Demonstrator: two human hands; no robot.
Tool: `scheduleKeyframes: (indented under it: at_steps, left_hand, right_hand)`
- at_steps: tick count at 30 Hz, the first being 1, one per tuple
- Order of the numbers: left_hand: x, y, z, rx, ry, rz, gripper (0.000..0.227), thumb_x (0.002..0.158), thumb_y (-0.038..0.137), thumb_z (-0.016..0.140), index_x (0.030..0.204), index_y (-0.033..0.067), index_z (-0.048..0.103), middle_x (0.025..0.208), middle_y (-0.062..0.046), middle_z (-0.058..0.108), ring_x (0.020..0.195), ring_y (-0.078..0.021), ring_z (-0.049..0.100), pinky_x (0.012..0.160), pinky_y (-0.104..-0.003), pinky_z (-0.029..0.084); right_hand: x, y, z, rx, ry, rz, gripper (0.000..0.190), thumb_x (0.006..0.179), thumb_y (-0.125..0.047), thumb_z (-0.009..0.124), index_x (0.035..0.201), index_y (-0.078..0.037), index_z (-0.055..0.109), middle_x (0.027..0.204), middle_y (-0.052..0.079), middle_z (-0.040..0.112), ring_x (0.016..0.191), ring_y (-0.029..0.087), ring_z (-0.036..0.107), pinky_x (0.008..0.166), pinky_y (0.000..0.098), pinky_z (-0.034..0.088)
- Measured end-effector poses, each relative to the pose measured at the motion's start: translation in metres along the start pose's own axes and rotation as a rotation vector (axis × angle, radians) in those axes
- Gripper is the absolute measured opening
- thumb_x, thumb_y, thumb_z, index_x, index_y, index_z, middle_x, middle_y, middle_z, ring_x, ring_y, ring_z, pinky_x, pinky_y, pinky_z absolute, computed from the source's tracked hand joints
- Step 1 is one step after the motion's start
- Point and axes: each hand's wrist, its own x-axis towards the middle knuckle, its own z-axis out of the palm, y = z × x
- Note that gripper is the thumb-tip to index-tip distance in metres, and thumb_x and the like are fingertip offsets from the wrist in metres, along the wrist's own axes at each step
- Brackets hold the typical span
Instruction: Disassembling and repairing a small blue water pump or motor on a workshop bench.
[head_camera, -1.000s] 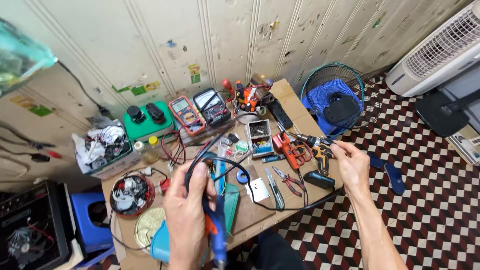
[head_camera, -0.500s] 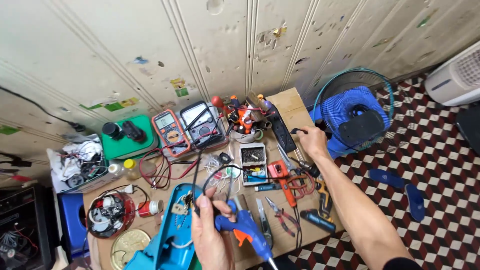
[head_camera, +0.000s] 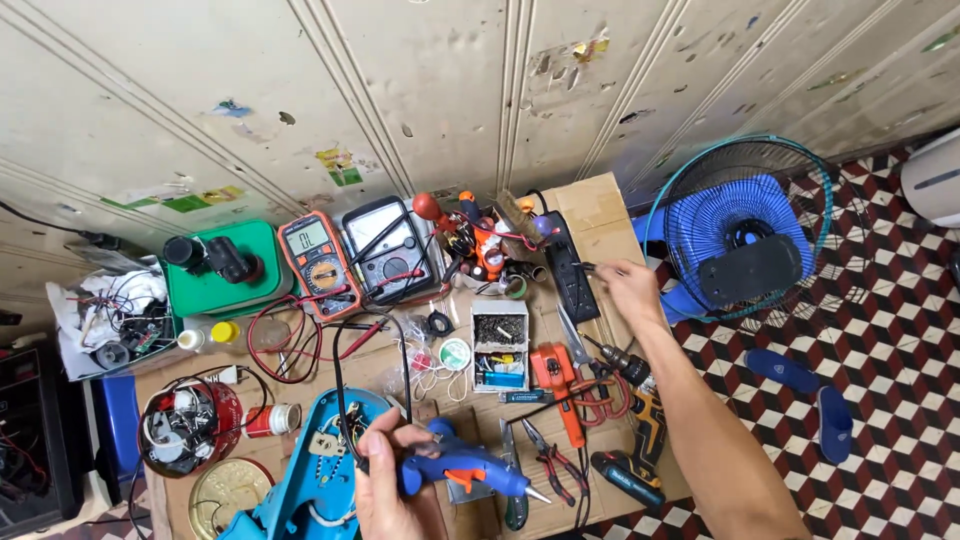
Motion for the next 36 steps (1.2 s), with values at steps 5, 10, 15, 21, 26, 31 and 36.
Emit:
scheduleKeyframes:
  at_steps: [5,10,15,21,26,31,36]
  left_hand:
    - [0.004,-0.010,-0.009,0.050,0.054,-0.030,0.038,0.109,0.031,0.044,0.125,-0.0011,0.057,0.083,-0.014,0.063,0.080,-0.0225,0.058,0.079,-0.042,0.051]
    - [-0.003,-0.013,0.003,0.043,0.059,-0.038,0.037,0.109,0.030,0.045,0.125,-0.0009,0.056,0.083,-0.013,0.063,0.079,-0.0205,0.057,0.079,-0.040,0.051]
    - [-0.006,-0.022,0.002,0.067,0.060,-0.089,0.038,0.107,0.030,0.046,0.124,-0.0021,0.058,0.080,-0.013,0.064,0.075,-0.0206,0.058,0.075,-0.039,0.051]
    - [-0.008,-0.021,0.004,0.035,0.073,-0.102,0.040,0.106,0.029,0.048,0.124,-0.0040,0.059,0.079,-0.013,0.064,0.074,-0.0204,0.057,0.074,-0.038,0.050]
    - [-0.006,-0.012,0.009,0.045,0.082,-0.087,0.040,0.106,0.030,0.048,0.125,-0.0031,0.058,0.080,-0.013,0.064,0.075,-0.0191,0.057,0.075,-0.037,0.050]
    - [-0.006,-0.011,0.007,0.052,0.088,-0.084,0.041,0.106,0.031,0.047,0.125,-0.0033,0.058,0.081,-0.013,0.064,0.076,-0.0190,0.056,0.074,-0.037,0.050]
    - [-0.009,-0.009,0.007,0.050,0.112,-0.123,0.040,0.106,0.030,0.046,0.125,-0.0037,0.058,0.081,-0.013,0.063,0.075,-0.0196,0.055,0.074,-0.037,0.050]
  right_hand:
    - [0.003,0.019,-0.004,0.075,0.082,-0.006,0.024,0.091,-0.023,0.076,0.102,-0.002,0.078,0.091,0.017,0.075,0.076,0.029,0.069,0.071,0.0375,0.052]
    - [-0.015,-0.015,0.021,-0.192,0.174,-0.341,0.023,0.090,-0.020,0.074,0.104,-0.002,0.076,0.098,0.018,0.075,0.086,0.032,0.072,0.079,0.0402,0.056]
    - [-0.033,-0.050,0.028,-0.325,0.105,-0.383,0.024,0.092,-0.019,0.070,0.108,-0.002,0.074,0.108,0.020,0.072,0.096,0.039,0.070,0.086,0.0455,0.054]
    - [-0.029,-0.055,0.029,-0.421,0.097,-0.378,0.024,0.089,-0.017,0.070,0.106,0.001,0.074,0.105,0.025,0.071,0.093,0.045,0.069,0.083,0.0495,0.054]
    - [-0.011,-0.071,0.031,-0.536,-0.018,-0.322,0.024,0.089,-0.017,0.070,0.102,0.002,0.074,0.099,0.029,0.071,0.092,0.046,0.069,0.085,0.0511,0.055]
    - [0.008,-0.073,0.044,-0.715,-0.097,-0.267,0.024,0.089,-0.018,0.070,0.097,0.003,0.075,0.099,0.031,0.070,0.094,0.047,0.069,0.088,0.0508,0.056]
    - [0.016,-0.055,0.050,-0.691,-0.064,-0.360,0.021,0.090,-0.017,0.069,0.097,0.002,0.073,0.097,0.031,0.070,0.091,0.049,0.069,0.083,0.0529,0.056]
